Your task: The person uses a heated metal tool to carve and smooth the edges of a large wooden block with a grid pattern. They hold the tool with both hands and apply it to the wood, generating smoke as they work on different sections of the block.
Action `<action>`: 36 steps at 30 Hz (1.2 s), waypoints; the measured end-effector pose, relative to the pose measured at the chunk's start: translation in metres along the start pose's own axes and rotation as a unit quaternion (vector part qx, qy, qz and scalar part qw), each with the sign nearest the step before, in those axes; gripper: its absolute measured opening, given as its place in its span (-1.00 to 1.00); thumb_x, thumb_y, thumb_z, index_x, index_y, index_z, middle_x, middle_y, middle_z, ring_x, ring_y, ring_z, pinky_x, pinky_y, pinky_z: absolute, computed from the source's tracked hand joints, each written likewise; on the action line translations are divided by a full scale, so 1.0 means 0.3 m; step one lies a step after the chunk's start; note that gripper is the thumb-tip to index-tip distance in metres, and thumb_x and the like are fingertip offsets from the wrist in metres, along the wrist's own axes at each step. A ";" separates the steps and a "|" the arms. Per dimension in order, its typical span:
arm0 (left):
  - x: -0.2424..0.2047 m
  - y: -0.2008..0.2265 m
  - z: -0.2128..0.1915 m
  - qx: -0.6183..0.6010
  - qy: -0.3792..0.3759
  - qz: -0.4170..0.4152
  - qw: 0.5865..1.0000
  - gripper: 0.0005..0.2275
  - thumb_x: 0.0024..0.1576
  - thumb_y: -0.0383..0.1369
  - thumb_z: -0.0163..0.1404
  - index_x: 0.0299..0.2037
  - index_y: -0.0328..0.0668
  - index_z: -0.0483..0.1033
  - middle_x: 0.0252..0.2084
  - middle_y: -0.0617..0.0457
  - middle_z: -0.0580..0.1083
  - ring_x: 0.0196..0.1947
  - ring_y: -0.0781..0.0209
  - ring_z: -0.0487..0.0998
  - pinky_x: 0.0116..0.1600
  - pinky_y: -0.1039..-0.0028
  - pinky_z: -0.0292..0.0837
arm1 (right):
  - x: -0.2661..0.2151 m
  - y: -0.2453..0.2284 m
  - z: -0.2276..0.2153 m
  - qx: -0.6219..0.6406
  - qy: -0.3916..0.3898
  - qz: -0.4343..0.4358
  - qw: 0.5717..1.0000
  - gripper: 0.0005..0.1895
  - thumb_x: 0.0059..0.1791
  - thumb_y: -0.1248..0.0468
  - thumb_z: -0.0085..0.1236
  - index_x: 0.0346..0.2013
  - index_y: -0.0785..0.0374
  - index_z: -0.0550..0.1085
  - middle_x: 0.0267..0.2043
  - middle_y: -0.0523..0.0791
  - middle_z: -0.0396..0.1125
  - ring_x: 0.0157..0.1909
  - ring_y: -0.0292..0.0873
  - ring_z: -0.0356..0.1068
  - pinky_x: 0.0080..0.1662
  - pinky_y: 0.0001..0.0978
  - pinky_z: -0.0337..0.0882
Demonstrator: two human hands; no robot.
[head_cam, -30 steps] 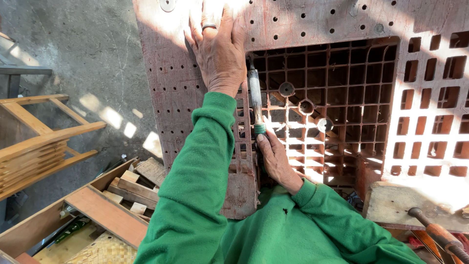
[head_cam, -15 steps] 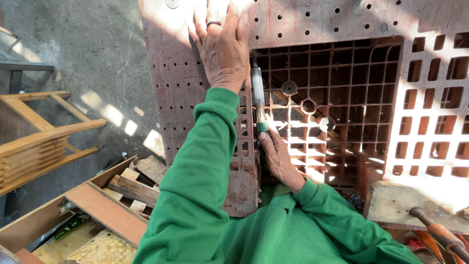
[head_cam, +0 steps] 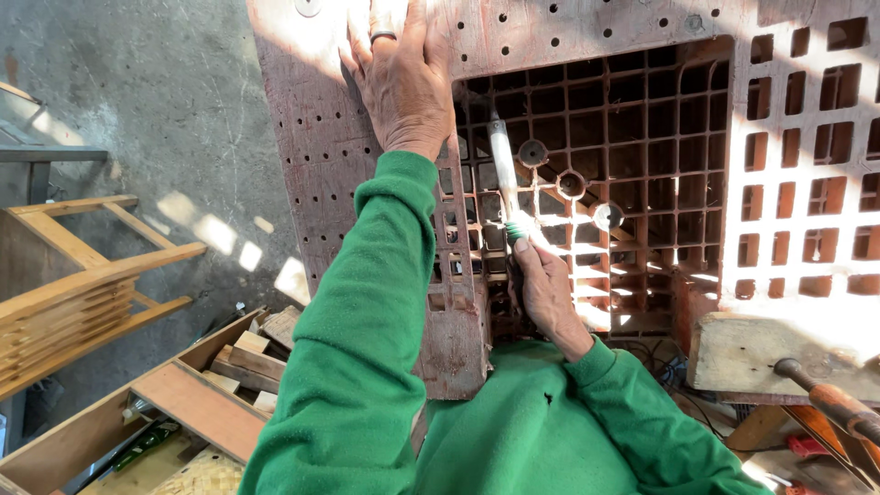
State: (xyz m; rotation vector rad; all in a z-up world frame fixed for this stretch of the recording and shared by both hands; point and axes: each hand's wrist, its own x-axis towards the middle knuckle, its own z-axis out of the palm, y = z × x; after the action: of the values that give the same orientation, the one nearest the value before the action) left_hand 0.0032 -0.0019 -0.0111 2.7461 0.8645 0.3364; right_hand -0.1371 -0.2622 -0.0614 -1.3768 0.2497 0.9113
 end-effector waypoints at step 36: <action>0.007 0.017 -0.025 -0.005 0.011 0.013 1.000 -0.60 0.32 -0.10 -0.07 0.32 0.01 0.40 -0.06 -0.14 0.50 0.45 -0.27 0.05 0.54 -0.15 -0.24 | 0.059 -0.068 -0.069 -0.144 -0.062 0.015 0.988 -0.36 0.10 -0.21 -0.11 -0.26 0.34 0.55 -0.42 -0.30 0.24 -0.35 -0.42 0.14 -0.30 -0.57 0.24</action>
State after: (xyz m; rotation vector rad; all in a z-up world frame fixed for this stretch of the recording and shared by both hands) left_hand 0.0055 -0.0035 -0.0020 2.7521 0.8313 0.3741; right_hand -0.1046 -0.2723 -0.0627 -1.5761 0.0441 1.0848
